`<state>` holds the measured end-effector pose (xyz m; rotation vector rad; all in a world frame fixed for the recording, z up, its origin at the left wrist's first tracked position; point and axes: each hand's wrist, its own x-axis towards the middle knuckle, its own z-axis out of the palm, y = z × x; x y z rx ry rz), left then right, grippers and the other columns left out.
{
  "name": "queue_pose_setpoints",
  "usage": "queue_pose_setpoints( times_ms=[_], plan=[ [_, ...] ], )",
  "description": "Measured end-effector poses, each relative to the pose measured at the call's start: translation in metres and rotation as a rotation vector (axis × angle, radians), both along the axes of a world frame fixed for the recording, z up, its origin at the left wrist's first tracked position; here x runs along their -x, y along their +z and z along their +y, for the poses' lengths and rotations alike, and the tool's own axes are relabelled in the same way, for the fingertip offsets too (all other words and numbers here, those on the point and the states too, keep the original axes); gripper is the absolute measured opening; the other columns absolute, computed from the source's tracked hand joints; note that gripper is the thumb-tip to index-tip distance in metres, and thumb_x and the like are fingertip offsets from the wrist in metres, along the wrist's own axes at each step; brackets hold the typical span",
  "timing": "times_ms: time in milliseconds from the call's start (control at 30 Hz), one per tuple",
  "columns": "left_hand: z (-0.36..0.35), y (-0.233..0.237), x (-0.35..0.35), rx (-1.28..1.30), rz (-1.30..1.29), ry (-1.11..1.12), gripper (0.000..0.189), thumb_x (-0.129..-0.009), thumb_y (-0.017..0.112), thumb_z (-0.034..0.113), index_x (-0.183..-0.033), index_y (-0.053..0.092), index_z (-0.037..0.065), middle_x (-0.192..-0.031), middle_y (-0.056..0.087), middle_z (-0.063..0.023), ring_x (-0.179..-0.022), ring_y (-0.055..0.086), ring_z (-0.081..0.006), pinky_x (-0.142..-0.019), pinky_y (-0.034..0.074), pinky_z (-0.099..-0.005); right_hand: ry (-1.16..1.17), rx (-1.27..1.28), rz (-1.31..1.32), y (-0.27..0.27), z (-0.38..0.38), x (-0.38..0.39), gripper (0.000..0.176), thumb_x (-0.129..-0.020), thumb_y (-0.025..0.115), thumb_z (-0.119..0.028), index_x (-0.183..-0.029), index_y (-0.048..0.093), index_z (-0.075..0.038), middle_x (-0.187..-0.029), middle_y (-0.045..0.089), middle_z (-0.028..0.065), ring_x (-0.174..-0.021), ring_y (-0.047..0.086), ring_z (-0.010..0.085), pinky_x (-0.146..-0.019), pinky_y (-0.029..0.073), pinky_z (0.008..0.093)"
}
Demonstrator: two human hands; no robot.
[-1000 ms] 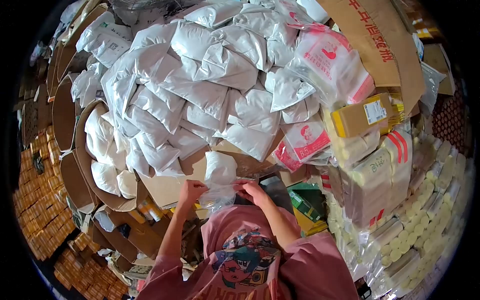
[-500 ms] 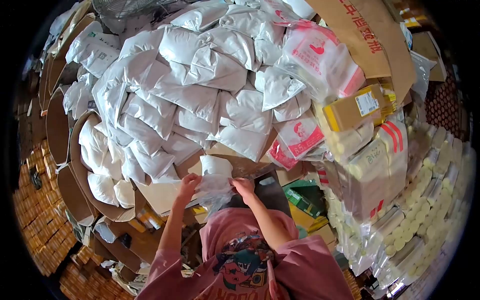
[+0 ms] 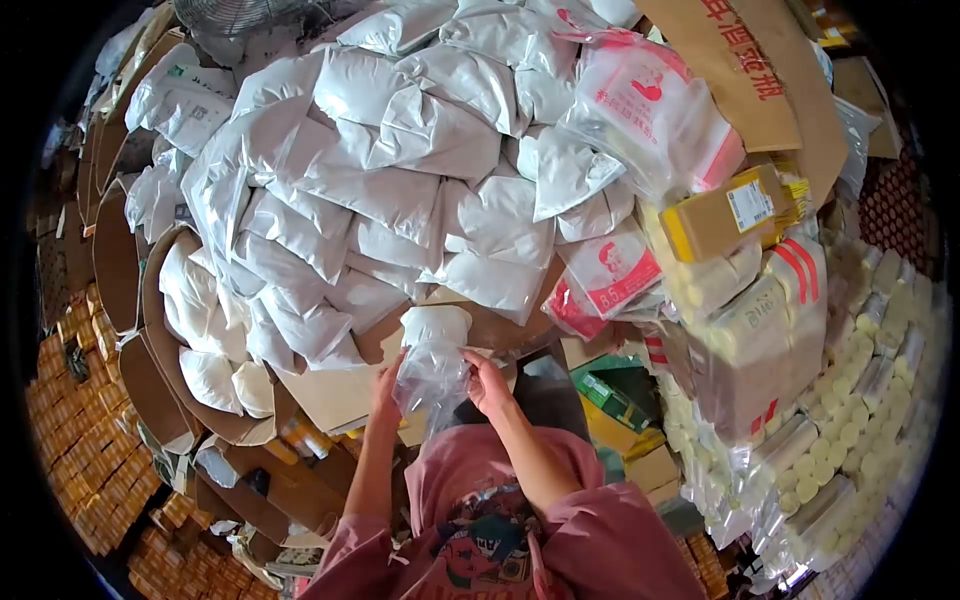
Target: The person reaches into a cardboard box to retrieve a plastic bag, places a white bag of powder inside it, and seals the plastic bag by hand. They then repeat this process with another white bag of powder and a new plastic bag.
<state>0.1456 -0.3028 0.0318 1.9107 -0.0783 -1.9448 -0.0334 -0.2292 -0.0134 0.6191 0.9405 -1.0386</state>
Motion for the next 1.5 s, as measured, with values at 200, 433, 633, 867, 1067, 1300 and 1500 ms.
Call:
queue_pose_setpoints(
  times_ms=[200, 433, 633, 867, 1067, 1300, 1500],
  plan=[
    [0.004, -0.010, 0.017, 0.120, 0.412, 0.270, 0.065, -0.093, 0.044, 0.057, -0.133, 0.045, 0.005, -0.119, 0.058, -0.0095, -0.102, 0.059, -0.0216, -0.086, 0.050, -0.0371, 0.095, 0.091, -0.036, 0.008, -0.049, 0.019, 0.017, -0.090, 0.058, -0.016, -0.103, 0.063, -0.006, -0.094, 0.066, 0.0026, -0.084, 0.065, 0.0124, -0.074, 0.054, 0.0257],
    [-0.005, -0.032, 0.024, 0.154, 0.216, 0.233, 0.064, -0.095, 0.038, 0.057, -0.130, 0.046, 0.004, -0.116, 0.060, -0.0101, -0.099, 0.061, -0.0222, -0.079, 0.053, -0.0361, 0.292, 0.233, -0.049, 0.005, -0.087, 0.030, 0.021, -0.090, 0.063, -0.021, -0.106, 0.063, -0.006, -0.095, 0.065, 0.0008, -0.086, 0.062, 0.0089, -0.076, 0.052, 0.0238],
    [-0.001, -0.032, 0.006, 0.208, 0.479, 0.420, 0.042, -0.097, 0.047, 0.036, -0.123, 0.051, 0.002, -0.110, 0.063, -0.0106, -0.093, 0.063, -0.0210, -0.083, 0.052, -0.0358, 0.403, 0.236, -0.197, -0.012, -0.098, 0.045, 0.022, -0.089, 0.063, -0.020, -0.107, 0.063, -0.007, -0.097, 0.065, 0.0016, -0.089, 0.062, 0.0118, -0.079, 0.051, 0.0285],
    [0.001, -0.041, -0.002, 0.270, 0.255, 0.359, 0.031, -0.095, 0.054, 0.034, -0.105, 0.059, 0.006, -0.095, 0.063, -0.0038, -0.082, 0.061, -0.0128, -0.073, 0.050, -0.0273, 0.333, 0.088, 0.001, 0.024, -0.127, 0.044, 0.007, -0.085, 0.067, -0.008, -0.091, 0.064, -0.011, -0.087, 0.065, -0.0002, -0.078, 0.061, 0.0090, -0.070, 0.048, 0.0233],
    [-0.023, -0.037, -0.001, 0.384, 0.254, 0.321, 0.018, -0.098, 0.051, 0.021, -0.097, 0.060, 0.006, -0.089, 0.063, -0.0002, -0.077, 0.059, -0.0088, -0.068, 0.050, -0.0244, 0.363, 0.338, 0.166, -0.026, -0.125, 0.041, 0.009, -0.084, 0.069, -0.009, -0.088, 0.061, -0.012, -0.082, 0.059, -0.0053, -0.076, 0.057, 0.0049, -0.071, 0.047, 0.0187],
    [-0.001, -0.064, -0.016, 0.363, 0.122, 0.252, 0.020, -0.096, 0.052, 0.016, -0.107, 0.062, 0.002, -0.093, 0.064, -0.0017, -0.080, 0.060, -0.0105, -0.071, 0.051, -0.0251, 0.213, 0.235, 0.084, -0.009, -0.132, 0.009, 0.013, -0.085, 0.068, -0.007, -0.087, 0.056, -0.012, -0.076, 0.058, -0.0026, -0.065, 0.055, 0.0042, -0.056, 0.043, 0.0160],
    [-0.017, -0.031, -0.001, 0.475, 0.069, 0.235, 0.021, -0.092, 0.056, 0.011, -0.109, 0.059, 0.000, -0.103, 0.061, -0.0034, -0.090, 0.057, -0.0102, -0.079, 0.047, -0.0237, 0.779, 0.787, 1.195, 0.002, -0.163, 0.010, 0.019, -0.081, 0.070, -0.008, -0.089, 0.053, -0.007, -0.076, 0.048, -0.0037, -0.069, 0.046, 0.0055, -0.063, 0.041, 0.0216]
  ],
)
